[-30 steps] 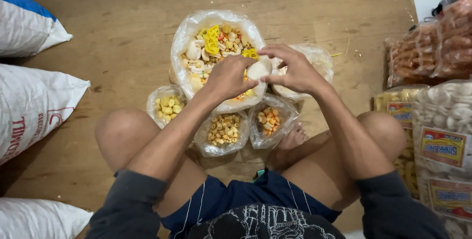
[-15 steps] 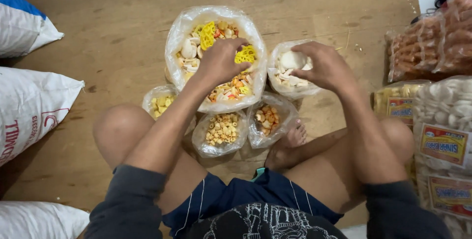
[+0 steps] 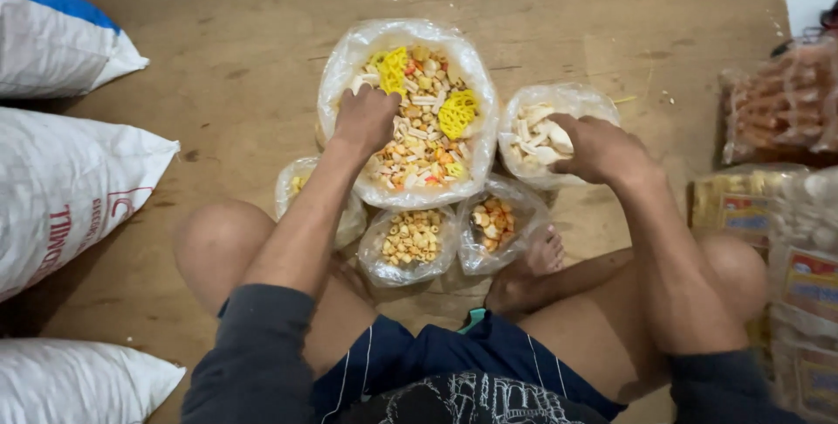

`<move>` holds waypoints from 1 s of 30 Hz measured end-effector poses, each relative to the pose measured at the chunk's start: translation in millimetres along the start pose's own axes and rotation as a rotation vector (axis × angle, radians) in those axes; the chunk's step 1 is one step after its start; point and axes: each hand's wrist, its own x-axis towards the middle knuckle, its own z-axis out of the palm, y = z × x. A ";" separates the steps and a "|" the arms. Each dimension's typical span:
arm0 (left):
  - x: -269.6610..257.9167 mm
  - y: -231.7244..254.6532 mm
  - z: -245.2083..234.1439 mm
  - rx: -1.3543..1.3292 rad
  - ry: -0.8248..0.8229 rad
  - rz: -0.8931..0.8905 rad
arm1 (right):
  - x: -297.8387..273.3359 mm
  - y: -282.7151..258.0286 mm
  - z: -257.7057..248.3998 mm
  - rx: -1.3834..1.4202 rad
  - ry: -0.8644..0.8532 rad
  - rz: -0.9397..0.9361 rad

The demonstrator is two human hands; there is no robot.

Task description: The person sits on the floor and sorts a mixed pile of snacks by hand into separate plastic bags. They pick out specific shapes and colors, such as white slices and yellow rings, and place them into designated bags.

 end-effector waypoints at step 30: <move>-12.9 249.3 22.9 -1.523 -0.144 -0.630 | 69.5 101.1 17.6 0.682 0.116 -0.105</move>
